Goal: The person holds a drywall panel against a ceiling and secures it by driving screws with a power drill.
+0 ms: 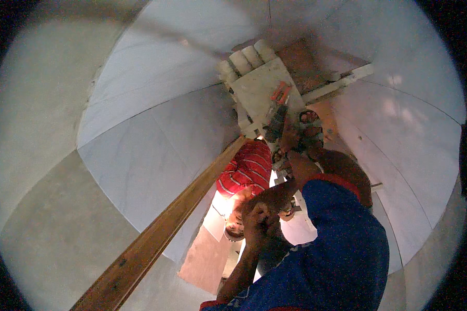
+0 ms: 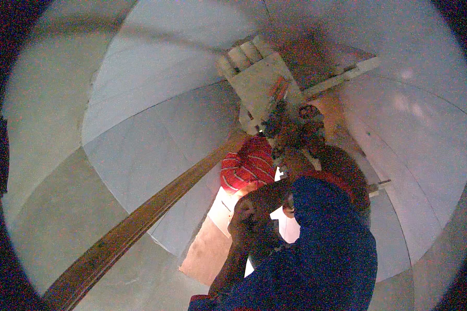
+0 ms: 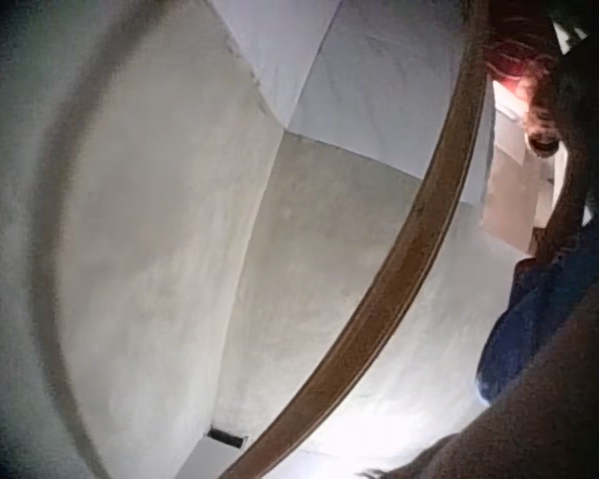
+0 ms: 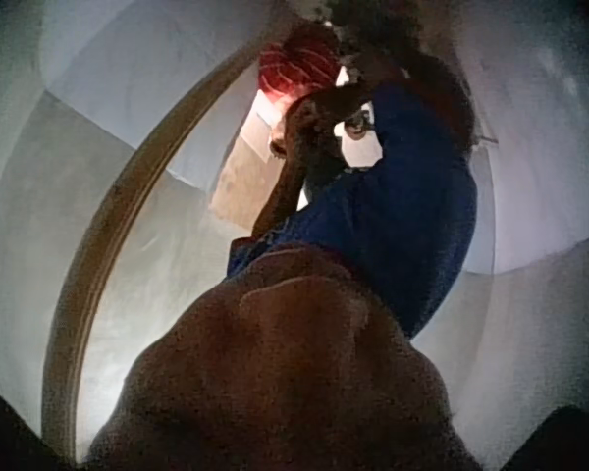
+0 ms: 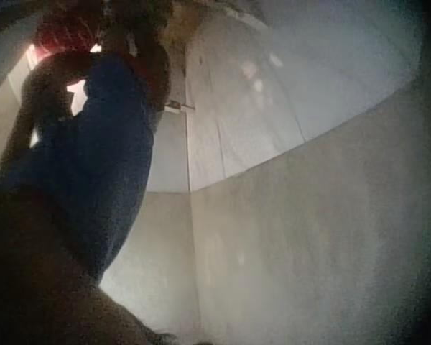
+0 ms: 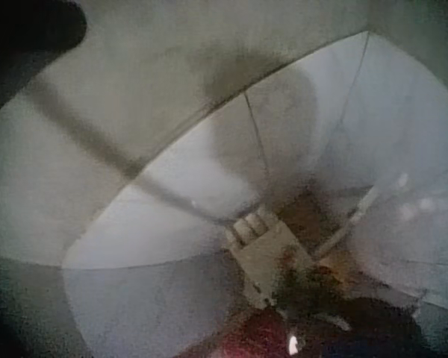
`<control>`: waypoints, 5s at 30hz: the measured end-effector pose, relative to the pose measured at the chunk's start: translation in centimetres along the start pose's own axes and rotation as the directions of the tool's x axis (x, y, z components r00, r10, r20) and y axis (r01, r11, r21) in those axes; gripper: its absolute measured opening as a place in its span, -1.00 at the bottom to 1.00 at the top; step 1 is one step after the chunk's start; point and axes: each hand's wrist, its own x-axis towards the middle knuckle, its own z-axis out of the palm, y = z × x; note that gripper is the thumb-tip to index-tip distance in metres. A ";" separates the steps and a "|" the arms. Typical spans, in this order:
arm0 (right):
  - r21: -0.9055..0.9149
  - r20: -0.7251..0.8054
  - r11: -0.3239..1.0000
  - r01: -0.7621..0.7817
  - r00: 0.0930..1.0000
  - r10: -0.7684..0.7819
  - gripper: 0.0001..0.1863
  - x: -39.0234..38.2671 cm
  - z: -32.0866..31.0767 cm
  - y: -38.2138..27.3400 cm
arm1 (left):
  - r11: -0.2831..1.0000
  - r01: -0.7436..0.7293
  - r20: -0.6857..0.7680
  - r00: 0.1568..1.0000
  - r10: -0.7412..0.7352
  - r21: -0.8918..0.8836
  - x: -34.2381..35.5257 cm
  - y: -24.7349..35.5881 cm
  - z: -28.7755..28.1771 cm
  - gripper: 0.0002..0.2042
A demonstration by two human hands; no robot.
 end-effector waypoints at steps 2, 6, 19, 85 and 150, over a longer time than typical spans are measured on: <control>0.027 -0.024 0.999 0.017 1.000 -0.017 -0.56 0.5 -0.5 -0.1 | 0.992 -0.038 0.043 0.998 0.043 -0.120 0.1 0.8 0.7 -0.87; 0.067 -0.032 0.997 0.037 0.999 -0.035 -0.54 -2.4 -1.4 -0.6 | 0.829 -0.501 0.113 0.865 0.489 0.247 -0.3 -0.6 0.3 -0.85; 0.422 -0.170 0.862 0.279 0.959 -0.227 -0.49 -21.9 -22.3 -9.2 | 0.906 0.069 0.525 0.833 0.178 -0.417 -14.4 9.4 2.9 -0.77; 0.687 -0.177 0.057 0.724 0.243 -0.954 -0.14 -80.3 -49.7 -35.3 | 0.047 -0.972 -0.022 0.053 0.998 -0.229 -55.5 37.5 -12.8 -0.85; 0.996 -0.075 -0.082 0.036 -0.150 -0.986 -0.15 -73.1 -44.3 -37.5 | -0.072 -0.813 -0.180 0.041 0.983 -0.578 -53.9 42.8 -4.5 -0.85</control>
